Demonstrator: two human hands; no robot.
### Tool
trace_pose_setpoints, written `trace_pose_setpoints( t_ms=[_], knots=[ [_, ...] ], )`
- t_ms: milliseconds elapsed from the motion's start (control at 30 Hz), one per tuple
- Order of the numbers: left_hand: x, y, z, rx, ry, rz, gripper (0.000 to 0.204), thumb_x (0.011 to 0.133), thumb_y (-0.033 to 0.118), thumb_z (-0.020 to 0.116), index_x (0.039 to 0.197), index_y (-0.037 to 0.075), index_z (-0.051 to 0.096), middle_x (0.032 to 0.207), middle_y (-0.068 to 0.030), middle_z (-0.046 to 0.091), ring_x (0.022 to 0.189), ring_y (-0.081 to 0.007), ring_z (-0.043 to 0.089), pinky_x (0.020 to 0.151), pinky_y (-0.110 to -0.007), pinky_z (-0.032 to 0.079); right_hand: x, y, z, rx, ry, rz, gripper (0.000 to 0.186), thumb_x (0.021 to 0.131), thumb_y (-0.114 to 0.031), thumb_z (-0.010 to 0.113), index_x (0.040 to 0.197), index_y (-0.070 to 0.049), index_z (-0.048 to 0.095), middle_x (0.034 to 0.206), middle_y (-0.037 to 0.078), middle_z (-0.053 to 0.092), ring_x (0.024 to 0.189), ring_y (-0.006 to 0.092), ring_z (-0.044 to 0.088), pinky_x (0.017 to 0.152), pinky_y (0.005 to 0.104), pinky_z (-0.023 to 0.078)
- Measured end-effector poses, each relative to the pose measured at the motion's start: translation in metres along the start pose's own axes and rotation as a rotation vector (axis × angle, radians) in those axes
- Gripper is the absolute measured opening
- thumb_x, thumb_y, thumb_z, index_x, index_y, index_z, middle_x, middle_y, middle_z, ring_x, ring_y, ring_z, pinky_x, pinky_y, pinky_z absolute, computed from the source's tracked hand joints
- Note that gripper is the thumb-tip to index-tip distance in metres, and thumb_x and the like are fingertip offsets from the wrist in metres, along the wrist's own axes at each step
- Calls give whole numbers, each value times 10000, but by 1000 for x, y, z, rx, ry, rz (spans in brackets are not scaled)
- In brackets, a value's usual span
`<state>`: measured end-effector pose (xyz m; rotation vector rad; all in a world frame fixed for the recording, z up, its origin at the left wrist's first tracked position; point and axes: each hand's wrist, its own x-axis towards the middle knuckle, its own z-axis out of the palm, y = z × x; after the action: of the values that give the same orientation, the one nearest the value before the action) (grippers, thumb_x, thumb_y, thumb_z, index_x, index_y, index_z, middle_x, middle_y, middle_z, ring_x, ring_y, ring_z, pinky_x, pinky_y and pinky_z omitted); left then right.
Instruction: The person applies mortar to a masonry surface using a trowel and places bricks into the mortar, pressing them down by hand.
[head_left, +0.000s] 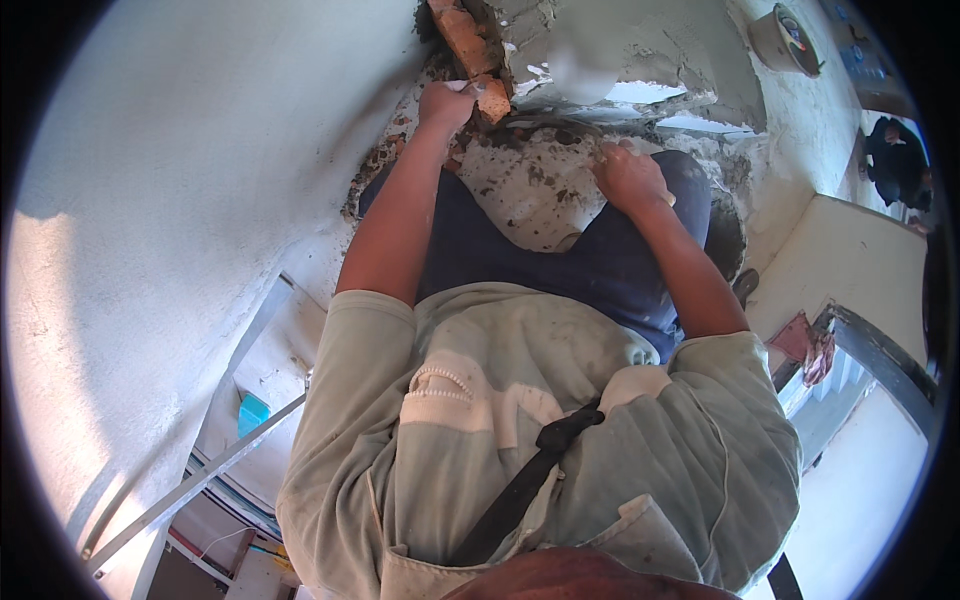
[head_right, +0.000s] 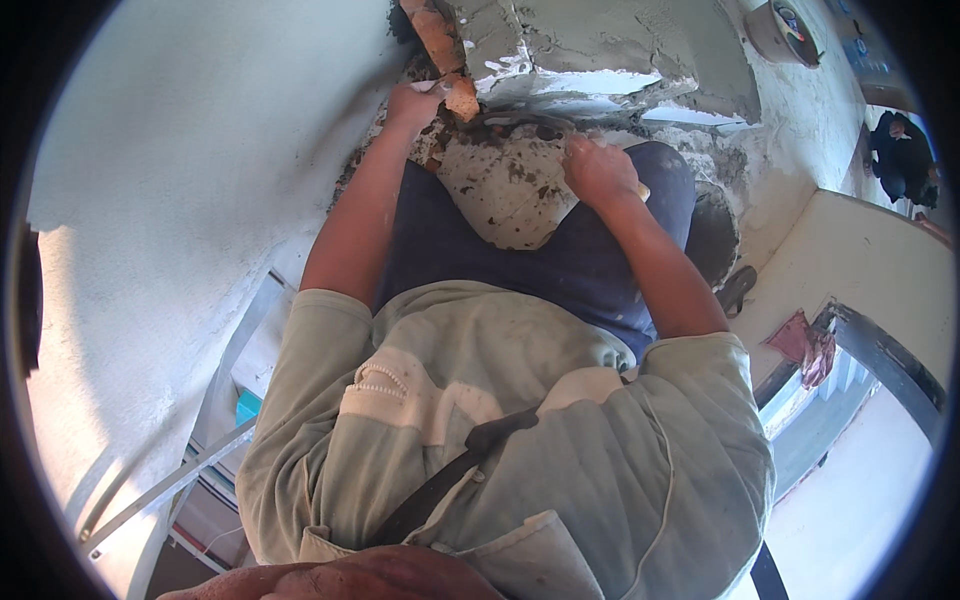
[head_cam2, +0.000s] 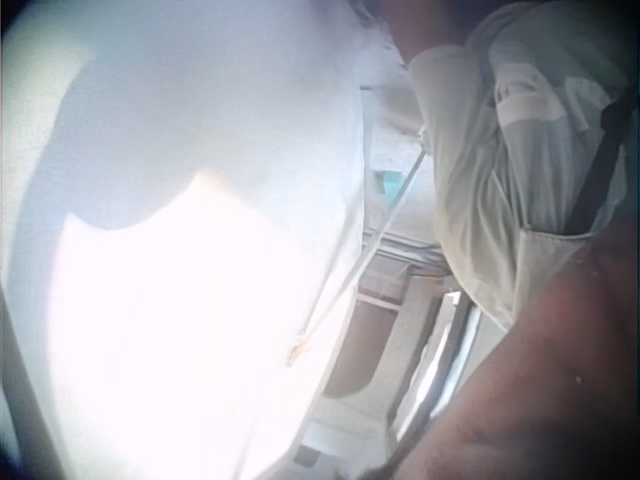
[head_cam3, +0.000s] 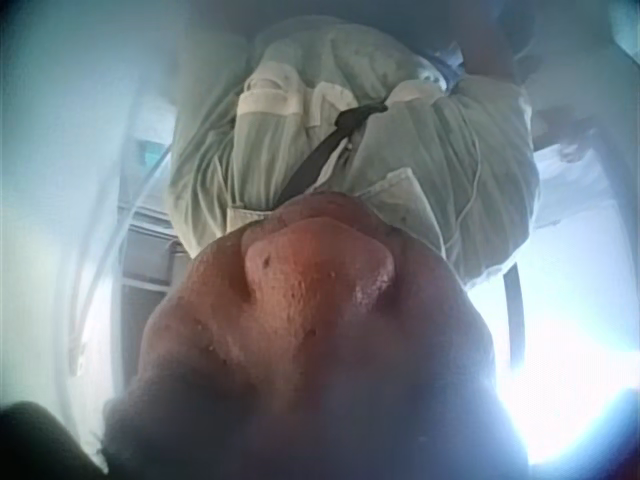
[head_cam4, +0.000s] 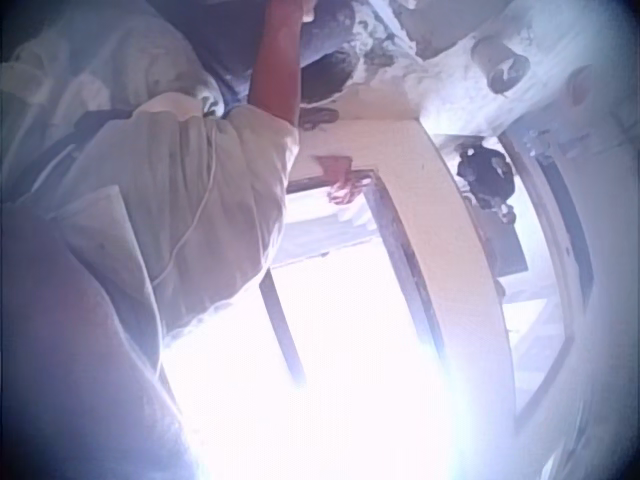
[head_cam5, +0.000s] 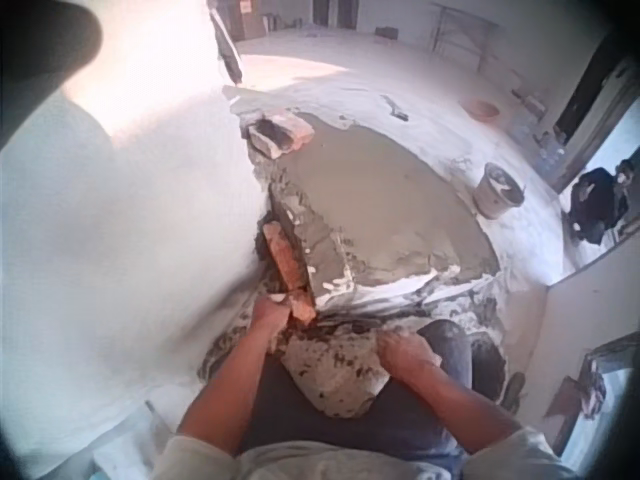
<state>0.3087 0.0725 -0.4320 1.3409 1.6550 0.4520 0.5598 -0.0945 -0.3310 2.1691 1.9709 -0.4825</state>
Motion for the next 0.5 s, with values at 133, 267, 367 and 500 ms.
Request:
trace_pose_setpoints(
  t_ms=[133, 267, 367, 500],
  knots=[
    [-9, 1, 2, -48, 26, 4, 353, 879, 324, 734, 1089, 41, 747, 918, -143, 750, 821, -208, 709, 778, -338, 522, -54, 13, -38, 95, 102, 87, 296, 877, -298, 643, 1042, -53, 664, 1028, 180, 692, 935, 399, 677, 837, 473, 541],
    [-6, -21, 18, -110, 152, 150, 345, 913, 298, 694, 1146, 46, 725, 920, -139, 742, 832, -184, 688, 793, -330, 512, -125, 64, -109, 407, 186, 160, 267, 834, -280, 684, 948, -39, 684, 891, 186, 698, 831, 407, 674, 733, 454, 526],
    [-19, -2, 21, -148, 138, 108, 364, 931, 256, 666, 1191, 2, 688, 943, -134, 734, 844, -138, 648, 790, -316, 497, -180, 118, -127, 401, 235, 445, 253, 836, -262, 654, 961, -48, 702, 922, 198, 694, 882, 403, 667, 765, 452, 519],
    [0, -19, 25, -171, 74, 121, 381, 942, 274, 658, 1237, 33, 677, 944, -84, 721, 828, -133, 619, 748, -289, 486, -222, 194, -121, -42, 2, 672, 251, 830, -232, 611, 967, -45, 706, 1026, 205, 697, 995, 391, 663, 849, 473, 523]
  ],
)
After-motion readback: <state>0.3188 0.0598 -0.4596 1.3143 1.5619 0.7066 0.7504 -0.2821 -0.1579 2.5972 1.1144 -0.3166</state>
